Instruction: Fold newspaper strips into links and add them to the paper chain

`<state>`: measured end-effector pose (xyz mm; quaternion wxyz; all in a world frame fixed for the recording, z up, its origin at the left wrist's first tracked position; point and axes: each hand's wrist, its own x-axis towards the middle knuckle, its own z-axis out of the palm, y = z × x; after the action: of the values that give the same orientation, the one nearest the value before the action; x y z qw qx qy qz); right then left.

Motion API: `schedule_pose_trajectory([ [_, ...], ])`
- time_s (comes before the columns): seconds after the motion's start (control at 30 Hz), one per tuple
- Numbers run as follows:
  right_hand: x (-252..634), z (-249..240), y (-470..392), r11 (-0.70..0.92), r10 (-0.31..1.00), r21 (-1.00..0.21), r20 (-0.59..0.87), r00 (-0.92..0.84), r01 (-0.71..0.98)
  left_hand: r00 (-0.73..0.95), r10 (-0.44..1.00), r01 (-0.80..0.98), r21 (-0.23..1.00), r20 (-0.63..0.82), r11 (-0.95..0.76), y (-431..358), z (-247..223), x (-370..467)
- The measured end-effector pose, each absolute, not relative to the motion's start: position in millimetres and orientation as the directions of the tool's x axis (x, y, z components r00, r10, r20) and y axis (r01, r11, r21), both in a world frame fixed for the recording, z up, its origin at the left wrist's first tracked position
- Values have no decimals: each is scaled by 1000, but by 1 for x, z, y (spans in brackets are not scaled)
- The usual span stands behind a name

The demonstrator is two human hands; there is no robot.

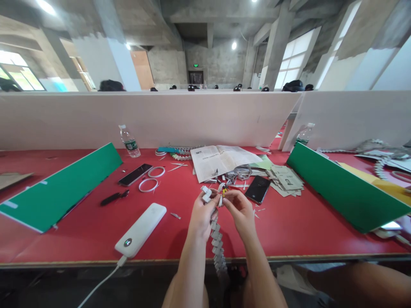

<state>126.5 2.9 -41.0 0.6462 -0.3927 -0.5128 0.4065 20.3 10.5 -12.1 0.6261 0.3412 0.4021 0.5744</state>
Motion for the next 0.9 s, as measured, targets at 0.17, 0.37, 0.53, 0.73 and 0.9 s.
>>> schedule_pose_trajectory([
  [0.17, 127, -40, 3, 322, 947, -935, 316, 59, -151, -93, 993, -332, 943, -68, 34, 12, -17, 21],
  [0.37, 130, -46, 3, 315, 948, -940, 306, 91, -127, -72, 997, -214, 976, -40, 24, 11, -18, 21],
  [0.53, 134, -45, 2, 346, 935, -935, 335, 120, -82, -84, 995, -189, 981, -46, 30, 9, -16, 21],
  [0.73, 132, -47, 0, 240, 970, -964, 236, 49, -112, -207, 972, -100, 986, 110, -133, 9, -16, 21],
  [0.9, 132, -51, 0, 214, 977, -977, 214, 9, -4, -208, 962, -63, 979, 178, -195, 10, -20, 21],
])
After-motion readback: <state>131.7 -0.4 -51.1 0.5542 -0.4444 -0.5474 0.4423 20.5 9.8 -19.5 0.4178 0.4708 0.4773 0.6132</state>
